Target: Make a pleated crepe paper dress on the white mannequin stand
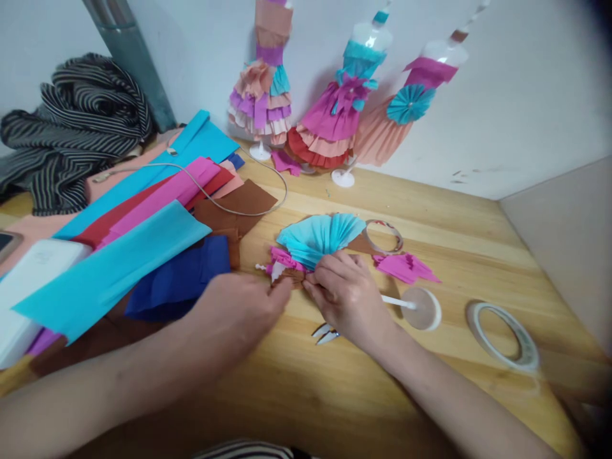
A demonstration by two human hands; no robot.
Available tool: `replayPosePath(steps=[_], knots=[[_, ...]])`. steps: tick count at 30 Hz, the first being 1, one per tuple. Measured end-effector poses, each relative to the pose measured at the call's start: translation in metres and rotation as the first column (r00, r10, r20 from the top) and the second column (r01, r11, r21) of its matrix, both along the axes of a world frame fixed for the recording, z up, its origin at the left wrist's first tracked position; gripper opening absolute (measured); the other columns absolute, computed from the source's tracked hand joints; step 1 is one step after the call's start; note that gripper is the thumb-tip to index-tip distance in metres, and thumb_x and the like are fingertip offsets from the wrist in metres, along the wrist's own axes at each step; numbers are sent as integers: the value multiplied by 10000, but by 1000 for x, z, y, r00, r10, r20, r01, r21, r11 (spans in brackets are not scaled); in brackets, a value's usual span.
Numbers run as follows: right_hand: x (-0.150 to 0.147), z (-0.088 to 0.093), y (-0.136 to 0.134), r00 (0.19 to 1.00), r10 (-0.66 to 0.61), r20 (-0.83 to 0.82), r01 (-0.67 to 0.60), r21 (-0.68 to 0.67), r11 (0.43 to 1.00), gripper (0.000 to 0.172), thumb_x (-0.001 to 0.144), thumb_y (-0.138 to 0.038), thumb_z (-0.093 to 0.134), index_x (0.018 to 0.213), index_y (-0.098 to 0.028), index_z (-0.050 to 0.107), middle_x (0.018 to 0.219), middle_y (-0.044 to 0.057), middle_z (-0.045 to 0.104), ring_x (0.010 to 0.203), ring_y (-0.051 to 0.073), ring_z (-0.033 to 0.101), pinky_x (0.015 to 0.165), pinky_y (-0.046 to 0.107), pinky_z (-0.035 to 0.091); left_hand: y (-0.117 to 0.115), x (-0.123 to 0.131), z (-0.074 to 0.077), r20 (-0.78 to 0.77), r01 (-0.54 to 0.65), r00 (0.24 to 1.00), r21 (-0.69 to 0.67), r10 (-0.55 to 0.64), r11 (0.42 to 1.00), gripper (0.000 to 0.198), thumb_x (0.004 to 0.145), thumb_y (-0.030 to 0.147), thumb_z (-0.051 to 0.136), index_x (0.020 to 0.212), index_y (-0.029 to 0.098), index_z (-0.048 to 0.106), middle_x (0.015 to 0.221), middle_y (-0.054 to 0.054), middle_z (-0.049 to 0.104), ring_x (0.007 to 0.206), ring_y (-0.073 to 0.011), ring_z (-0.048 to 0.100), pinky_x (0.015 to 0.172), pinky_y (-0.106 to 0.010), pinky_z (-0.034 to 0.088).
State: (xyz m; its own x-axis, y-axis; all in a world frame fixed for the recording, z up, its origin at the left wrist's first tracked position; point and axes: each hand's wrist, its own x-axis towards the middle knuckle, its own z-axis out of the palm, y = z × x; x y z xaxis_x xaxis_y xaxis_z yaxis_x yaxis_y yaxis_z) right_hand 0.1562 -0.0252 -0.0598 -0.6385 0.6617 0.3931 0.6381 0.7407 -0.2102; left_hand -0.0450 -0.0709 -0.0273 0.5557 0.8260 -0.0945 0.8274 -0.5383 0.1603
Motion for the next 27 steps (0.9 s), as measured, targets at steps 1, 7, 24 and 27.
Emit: replayPosePath(steps=[1, 7, 24, 27], knots=[[0, 0, 0, 1000, 5, -6, -5, 0, 1000, 257, 869, -156, 543, 612, -172, 543, 653, 33, 577, 669, 167, 453, 638, 322, 285, -4, 7, -7, -33, 56, 998, 23, -55, 998, 481, 831, 109, 490, 1310, 133, 467, 672, -14, 656, 544, -142, 611, 490, -212, 433], [2, -4, 2, 998, 15, -60, -17, -40, 999, 265, 857, -119, 537, 598, -176, 533, 643, 26, 575, 654, 159, 456, 631, 316, 295, -16, 44, -54, -77, -24, 997, 83, 31, 996, 662, 842, 149, 496, 1424, -13, 226, 728, -79, 683, 497, -156, 597, 432, -237, 432], [7, -10, 1, 991, 35, -127, -34, 6, 999, 185, 884, -163, 567, 706, -160, 618, 683, 48, 630, 667, 166, 499, 627, 321, 318, -23, 37, -74, 23, 82, 995, 411, -100, 908, 500, 860, 116, 463, 1307, -86, 364, 596, -35, 604, 468, -171, 568, 391, -264, 399], [7, -10, 1, 991, 39, -129, -39, -3, 999, 191, 883, -169, 571, 697, -156, 615, 676, 48, 621, 659, 167, 503, 623, 323, 326, -28, 36, -70, 67, 153, 976, 465, -207, 872, 435, 877, 125, 451, 1266, -66, 418, 573, -17, 589, 453, -165, 553, 383, -267, 383]])
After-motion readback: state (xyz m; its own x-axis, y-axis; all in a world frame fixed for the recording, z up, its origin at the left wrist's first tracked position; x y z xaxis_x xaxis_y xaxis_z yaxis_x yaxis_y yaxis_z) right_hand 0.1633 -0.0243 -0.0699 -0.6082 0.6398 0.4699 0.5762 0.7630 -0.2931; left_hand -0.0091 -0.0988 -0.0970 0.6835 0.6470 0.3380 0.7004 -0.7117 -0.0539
